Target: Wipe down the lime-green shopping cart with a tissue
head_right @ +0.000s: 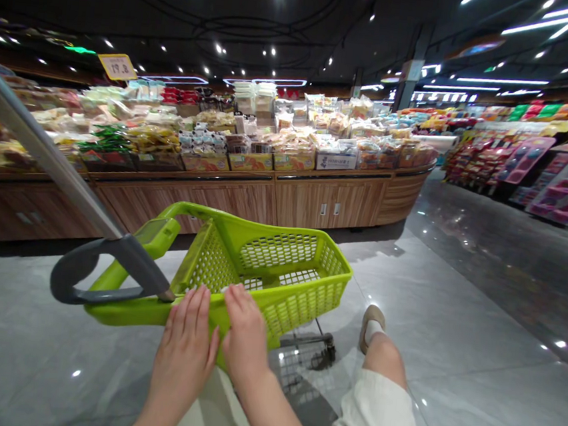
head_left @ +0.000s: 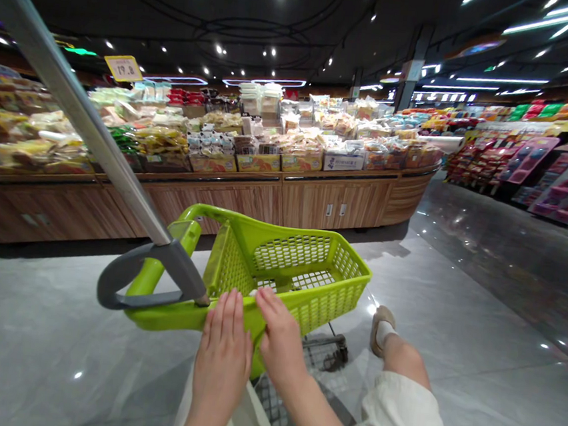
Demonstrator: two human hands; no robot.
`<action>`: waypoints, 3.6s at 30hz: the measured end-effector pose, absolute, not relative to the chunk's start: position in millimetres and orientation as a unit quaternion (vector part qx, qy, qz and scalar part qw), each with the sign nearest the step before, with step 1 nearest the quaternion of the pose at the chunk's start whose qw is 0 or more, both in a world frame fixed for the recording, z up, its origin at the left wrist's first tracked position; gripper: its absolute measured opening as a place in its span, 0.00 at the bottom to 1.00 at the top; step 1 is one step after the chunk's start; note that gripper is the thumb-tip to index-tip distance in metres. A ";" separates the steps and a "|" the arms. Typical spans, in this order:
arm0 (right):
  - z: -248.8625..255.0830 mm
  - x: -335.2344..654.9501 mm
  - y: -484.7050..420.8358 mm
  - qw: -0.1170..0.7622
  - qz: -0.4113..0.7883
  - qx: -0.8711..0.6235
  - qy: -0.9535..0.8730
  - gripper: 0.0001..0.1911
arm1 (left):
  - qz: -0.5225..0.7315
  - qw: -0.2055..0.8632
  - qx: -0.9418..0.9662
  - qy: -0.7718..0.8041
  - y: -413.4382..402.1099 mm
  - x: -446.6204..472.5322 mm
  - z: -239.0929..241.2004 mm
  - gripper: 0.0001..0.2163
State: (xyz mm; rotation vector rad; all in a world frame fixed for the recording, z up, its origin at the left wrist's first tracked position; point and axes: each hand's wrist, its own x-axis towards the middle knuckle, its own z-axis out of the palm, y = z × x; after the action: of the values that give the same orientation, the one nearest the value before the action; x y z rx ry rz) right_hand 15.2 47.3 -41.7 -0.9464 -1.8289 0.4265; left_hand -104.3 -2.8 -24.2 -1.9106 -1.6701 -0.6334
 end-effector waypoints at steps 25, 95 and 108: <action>-36.0 1.3 35.4 0.491 0.167 -0.353 -0.779 0.44 | -0.248 0.250 -0.703 -0.618 -3.7 -102.4 -22.2 0.34; -77.9 103.0 69.1 0.467 0.071 -0.488 -0.734 0.39 | -0.250 0.229 -0.729 -0.594 -7.9 -108.9 -15.7 0.26; -31.9 6.9 24.0 0.476 0.157 -0.391 -0.772 0.42 | -0.166 0.215 -0.702 -0.658 -20.0 -90.1 -2.7 0.28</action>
State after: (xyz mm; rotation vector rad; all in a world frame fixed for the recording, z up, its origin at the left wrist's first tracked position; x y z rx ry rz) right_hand 6.9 24.0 -31.9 -0.9557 -1.8869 0.3846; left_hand -90.1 -20.0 -2.7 -1.9483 -1.8248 -0.4593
